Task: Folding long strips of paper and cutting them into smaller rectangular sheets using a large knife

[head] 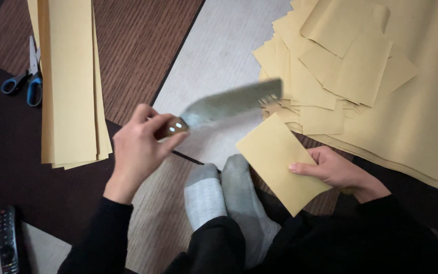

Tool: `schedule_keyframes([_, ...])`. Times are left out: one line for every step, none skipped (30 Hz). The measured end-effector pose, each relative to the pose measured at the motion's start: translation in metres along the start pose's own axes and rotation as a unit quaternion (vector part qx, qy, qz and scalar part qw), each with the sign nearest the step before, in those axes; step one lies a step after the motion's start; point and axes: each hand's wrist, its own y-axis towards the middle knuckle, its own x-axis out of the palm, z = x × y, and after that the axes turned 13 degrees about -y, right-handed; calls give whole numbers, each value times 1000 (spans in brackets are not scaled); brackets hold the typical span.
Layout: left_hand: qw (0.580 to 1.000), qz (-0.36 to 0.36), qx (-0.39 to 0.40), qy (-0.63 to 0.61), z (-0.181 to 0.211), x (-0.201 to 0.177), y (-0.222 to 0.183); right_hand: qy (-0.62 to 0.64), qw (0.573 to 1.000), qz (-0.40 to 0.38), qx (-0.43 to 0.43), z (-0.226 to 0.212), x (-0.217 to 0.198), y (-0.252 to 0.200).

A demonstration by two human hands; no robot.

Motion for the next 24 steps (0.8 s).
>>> schedule_keyframes([1000,0,1,0,-4,0,0,0,1000,1,0,-3,1,-2])
schedule_keyframes([999,17,-28,13,-9,-1,0,9,1000,8,-3,-6,1,-4])
schedule_keyframes([997,35,-56,26,-13,-2,1,18,1000,16,-6,-9,1,-6])
schedule_keyframes([998,35,-55,26,-26,4,-1,18,1000,17,-7,-9,3,-6])
schedule_keyframes([994,52,-86,43,-40,9,-3,25,999,20,-11,-8,4,-7])
schedule_keyframes([989,70,-116,59,-53,15,-4,32,999,25,-15,-8,5,-8])
schedule_keyframes([989,70,-114,57,-63,19,-7,33,999,27,-15,-8,4,-8])
schedule_keyframes([986,71,-140,60,-73,22,-10,32,999,24,-21,-8,4,-8])
schedule_keyframes([981,73,-167,62,-84,25,-13,32,999,21,-27,-9,4,-8])
schedule_keyframes([982,73,-165,62,-90,29,-15,33,999,23,-28,-9,5,-7])
schedule_keyframes([980,72,-175,68,-96,34,-17,55,997,43,-19,-9,6,-5])
schedule_keyframes([977,71,-185,74,-102,38,-19,78,995,63,-10,-9,6,-5])
schedule_keyframes([978,71,-183,73,-107,44,-21,78,995,65,-10,-5,5,0])
schedule_keyframes([982,95,-138,90,-112,48,-23,105,991,80,-13,-1,5,5])
schedule_keyframes([983,119,-92,106,-116,53,-26,131,987,95,-16,2,4,10])
schedule_keyframes([983,119,-90,106,-111,54,-23,132,986,96,-16,6,-1,17])
schedule_keyframes([984,123,-66,111,-106,54,-20,155,980,124,-27,10,-7,24])
schedule_keyframes([984,127,-41,116,-101,55,-17,178,971,152,-38,14,-12,32])
schedule_keyframes([984,128,-40,116,-98,56,-15,179,971,152,-39,14,-21,34])
schedule_keyframes([984,130,-17,119,-94,57,-10,187,964,178,-57,12,-32,37])
schedule_keyframes([984,132,6,122,-89,58,-5,195,956,204,-74,10,-43,39])
schedule_keyframes([984,135,10,120,-80,55,-1,195,955,208,-78,18,-60,53])
schedule_keyframes([987,125,37,96,-71,51,2,191,942,256,-101,26,-77,67])
schedule_keyframes([989,115,65,71,-61,49,5,188,926,304,-124,35,-94,80])
